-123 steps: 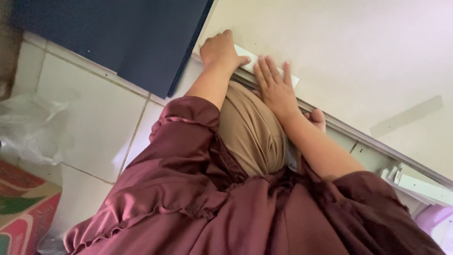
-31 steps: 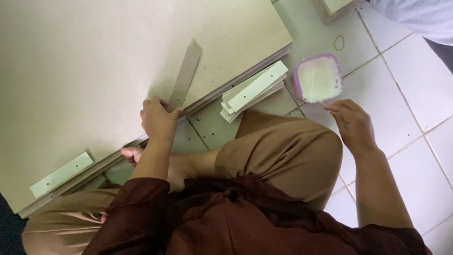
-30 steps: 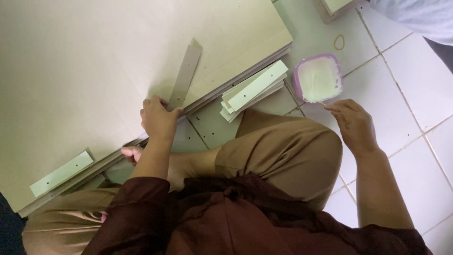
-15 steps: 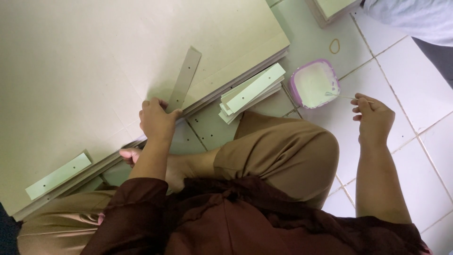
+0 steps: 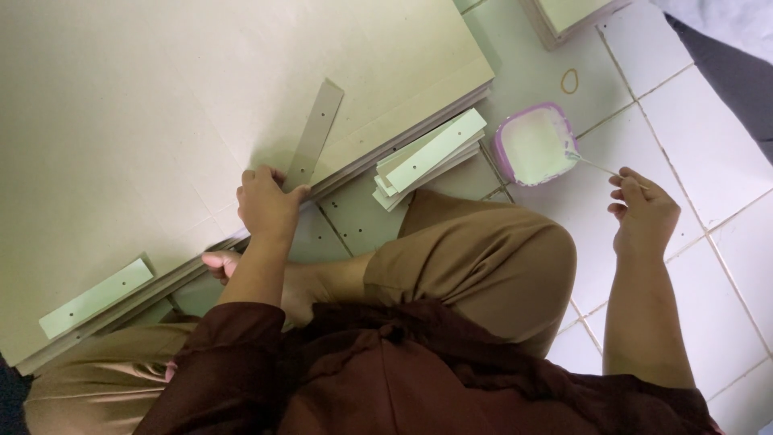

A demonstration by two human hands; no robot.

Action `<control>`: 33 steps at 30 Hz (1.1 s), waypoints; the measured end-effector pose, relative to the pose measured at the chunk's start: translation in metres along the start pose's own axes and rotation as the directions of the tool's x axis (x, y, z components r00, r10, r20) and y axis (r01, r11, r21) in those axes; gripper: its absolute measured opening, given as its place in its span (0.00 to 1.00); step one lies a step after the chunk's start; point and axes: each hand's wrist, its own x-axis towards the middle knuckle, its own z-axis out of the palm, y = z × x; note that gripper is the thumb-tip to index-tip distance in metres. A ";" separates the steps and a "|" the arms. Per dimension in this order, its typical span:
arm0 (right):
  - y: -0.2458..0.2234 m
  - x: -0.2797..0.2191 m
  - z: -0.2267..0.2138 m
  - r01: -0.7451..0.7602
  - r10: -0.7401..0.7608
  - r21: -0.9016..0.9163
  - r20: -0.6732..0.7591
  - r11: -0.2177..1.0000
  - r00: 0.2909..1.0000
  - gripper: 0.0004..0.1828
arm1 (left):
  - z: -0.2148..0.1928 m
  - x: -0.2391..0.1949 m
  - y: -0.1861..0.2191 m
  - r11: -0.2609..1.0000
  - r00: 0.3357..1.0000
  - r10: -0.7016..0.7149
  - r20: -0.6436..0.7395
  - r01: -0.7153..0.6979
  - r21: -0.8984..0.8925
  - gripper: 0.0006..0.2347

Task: The person sits on the floor and attaches small white rectangular pieces to the edge of a large flat board. They use a stick to apply a white substance from a container onto the board before pressing the pieces into place.

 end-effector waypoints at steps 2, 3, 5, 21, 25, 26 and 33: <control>-0.003 -0.008 0.003 0.034 -0.034 -0.120 0.002 0.992 0.999 0.12 | -0.001 -0.001 0.000 1.000 1.000 0.008 -0.001 -0.008 0.006 0.18; -0.004 -0.011 0.005 0.068 -0.068 -0.237 0.006 0.969 0.998 0.11 | -0.001 -0.001 0.001 1.000 1.000 0.017 -0.002 -0.017 0.012 0.18; 0.021 0.002 -0.007 0.234 -0.238 -0.369 0.035 0.900 0.971 0.12 | -0.001 -0.001 0.001 0.999 0.999 0.034 -0.010 -0.033 0.010 0.18; 0.039 0.018 -0.008 0.297 -0.257 -0.776 0.179 0.557 0.950 0.12 | -0.009 0.002 -0.017 0.974 0.999 0.009 0.044 0.001 -0.225 0.09; 0.059 0.026 -0.018 0.312 -0.233 -0.784 0.217 0.537 0.948 0.08 | -0.010 0.003 -0.026 0.979 0.999 0.002 0.040 0.007 -0.203 0.09; 0.062 0.027 -0.022 0.315 -0.246 -0.806 0.217 0.501 0.945 0.09 | -0.013 0.002 -0.025 0.977 1.000 0.006 0.024 0.000 -0.214 0.11; 0.022 -0.005 -0.013 0.275 -0.196 -0.769 0.196 0.577 0.961 0.09 | -0.014 0.004 -0.028 0.966 0.999 0.008 0.046 0.005 -0.258 0.17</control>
